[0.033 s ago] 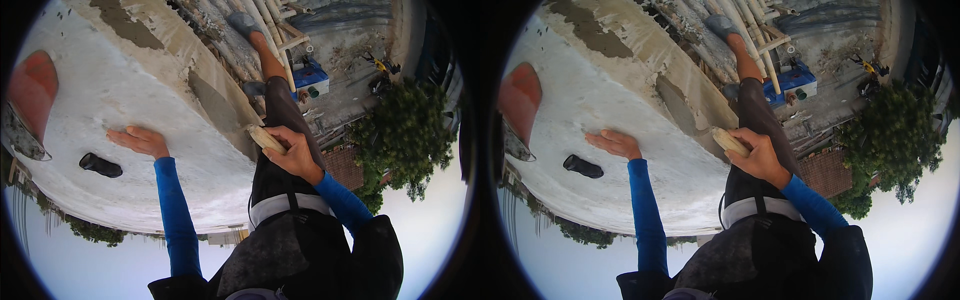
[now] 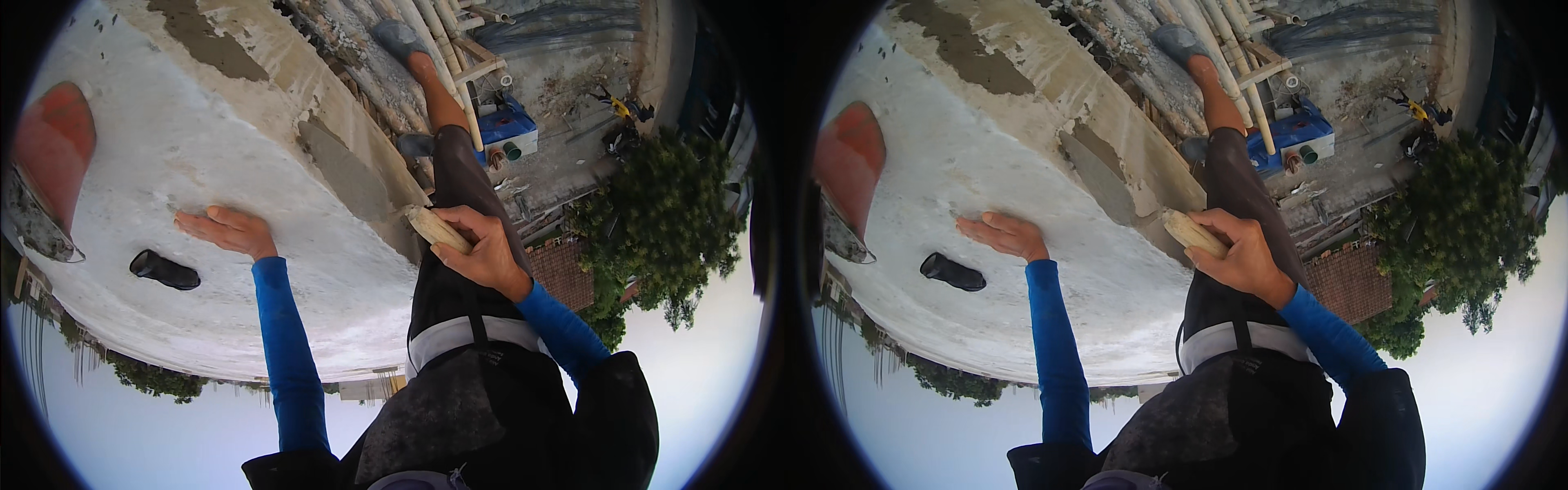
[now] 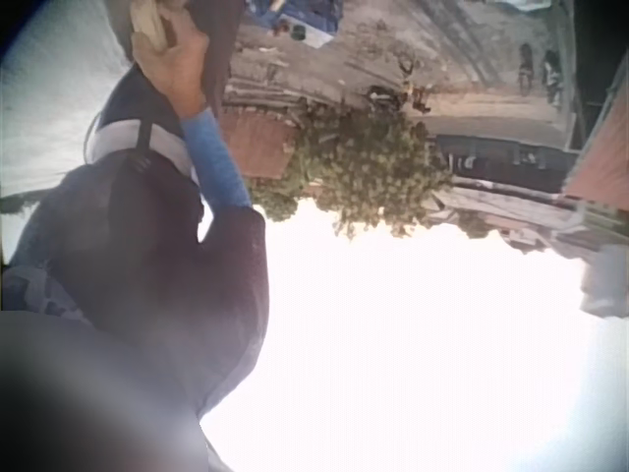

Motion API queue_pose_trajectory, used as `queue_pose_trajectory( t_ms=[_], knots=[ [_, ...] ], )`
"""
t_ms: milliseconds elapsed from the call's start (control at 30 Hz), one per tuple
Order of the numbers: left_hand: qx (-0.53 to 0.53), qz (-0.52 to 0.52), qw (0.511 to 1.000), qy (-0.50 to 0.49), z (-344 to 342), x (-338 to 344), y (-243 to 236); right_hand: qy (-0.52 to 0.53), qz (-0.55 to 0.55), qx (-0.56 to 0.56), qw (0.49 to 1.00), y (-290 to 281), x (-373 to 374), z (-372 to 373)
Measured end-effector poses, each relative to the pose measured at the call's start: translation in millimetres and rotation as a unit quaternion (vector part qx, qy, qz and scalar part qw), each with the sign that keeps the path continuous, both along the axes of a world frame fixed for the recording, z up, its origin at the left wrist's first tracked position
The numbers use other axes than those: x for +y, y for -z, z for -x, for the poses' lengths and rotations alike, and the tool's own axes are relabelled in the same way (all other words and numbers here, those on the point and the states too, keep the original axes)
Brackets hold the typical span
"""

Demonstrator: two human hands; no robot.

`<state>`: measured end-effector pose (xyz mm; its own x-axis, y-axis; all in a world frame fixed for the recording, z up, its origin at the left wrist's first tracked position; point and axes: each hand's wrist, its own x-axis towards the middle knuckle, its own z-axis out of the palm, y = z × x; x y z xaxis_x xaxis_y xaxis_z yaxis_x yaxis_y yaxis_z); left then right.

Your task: The person scoops cement from a bucket using a trowel and applies it to a concrete floor, smoothing the surface in several small patches. The person repeatedly returns to the bucket to gather more cement and continues spreading it across the floor.

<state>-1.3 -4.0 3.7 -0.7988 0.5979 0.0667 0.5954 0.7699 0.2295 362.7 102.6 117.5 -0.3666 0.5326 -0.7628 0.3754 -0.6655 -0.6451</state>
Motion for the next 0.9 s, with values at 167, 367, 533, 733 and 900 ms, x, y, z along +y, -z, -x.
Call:
queue_pose_trajectory(
  t_ms=[167,367,533,733,900],
  knots=[
    [0.008,-0.001,1.000,0.012,-0.7,4.0,4.9,-0.025,-0.051,0.008,0.998,34.1,50.6,21.0],
    [0.012,-0.003,1.000,0.004,-0.9,2.7,7.4,-0.164,-0.228,-0.077,0.957,51.6,64.1,58.2],
    [0.003,-0.004,1.000,-0.001,-0.4,1.6,6.7,-0.198,-0.221,-0.091,0.951,-17.2,44.9,64.1],
    [-0.008,0.005,1.000,-0.006,0.4,0.7,6.2,-0.070,-0.206,-0.056,0.974,4.0,65.4,29.0],
    [-0.014,0.002,1.000,-0.008,1.0,-0.9,8.1,-0.099,-0.172,-0.083,0.977,70.5,77.2,29.9]
  ],
)
